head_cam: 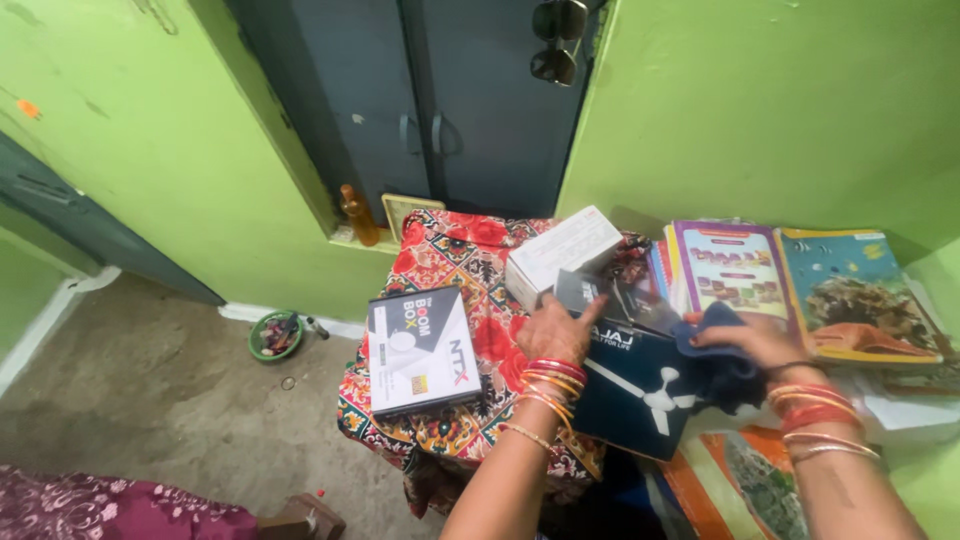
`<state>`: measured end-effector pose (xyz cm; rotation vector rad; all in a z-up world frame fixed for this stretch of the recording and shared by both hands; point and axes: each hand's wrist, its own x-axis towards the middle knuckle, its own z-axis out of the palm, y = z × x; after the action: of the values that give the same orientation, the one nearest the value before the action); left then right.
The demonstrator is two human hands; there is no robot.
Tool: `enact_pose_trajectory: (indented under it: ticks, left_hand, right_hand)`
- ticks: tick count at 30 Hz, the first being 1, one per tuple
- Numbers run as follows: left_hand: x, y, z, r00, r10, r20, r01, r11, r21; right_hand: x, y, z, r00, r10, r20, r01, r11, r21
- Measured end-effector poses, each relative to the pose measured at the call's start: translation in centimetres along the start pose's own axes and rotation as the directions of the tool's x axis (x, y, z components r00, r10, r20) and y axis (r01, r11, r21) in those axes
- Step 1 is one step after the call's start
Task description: The person wipes the surfaces of several cardboard boxes with a dark blue cloth. They clean boxes on a table covered with a patterned cloth and then move to a wall-mounted shelf to clean more boxes, including a Mr. Cook box and a Bajaj fan box. The person handles the boxes one at a time, wiping them before placing them back on the shelf.
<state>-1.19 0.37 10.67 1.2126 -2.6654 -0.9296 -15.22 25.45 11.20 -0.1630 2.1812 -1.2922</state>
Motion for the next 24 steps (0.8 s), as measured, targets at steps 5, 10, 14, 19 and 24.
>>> enact_pose_trajectory:
  ticks: [5, 10, 14, 19, 24]
  left_hand:
    - [-0.8, -0.5, -0.6, 0.976, -0.085, 0.202, 0.093, 0.995, -0.03]
    - [-1.2, -1.0, -0.2, 0.999, -0.018, 0.032, 0.023, 0.986, -0.166]
    - [-0.1, -0.9, 0.6, 0.993, -0.108, 0.054, 0.113, 0.988, -0.109]
    - [0.0, -0.3, 2.7, 0.999, -0.037, -0.011, 0.036, 0.994, -0.107]
    - [-0.2, -3.5, 1.3, 0.968, -0.152, 0.198, 0.222, 0.889, -0.401]
  right_hand:
    - [3.3, 5.8, 0.0, 0.998, 0.025, -0.065, -0.025, 1.0, -0.005]
    - [2.7, 8.0, -1.1, 0.992, 0.122, -0.033, -0.124, 0.986, -0.115]
    - [2.4, 9.7, -1.6, 0.974, 0.206, 0.094, -0.178, 0.953, -0.244]
    - [3.7, 13.2, 2.1, 0.994, 0.083, 0.066, -0.066, 0.972, -0.224]
    - [4.2, 13.0, 4.4, 0.997, -0.074, -0.016, 0.068, 0.965, -0.253]
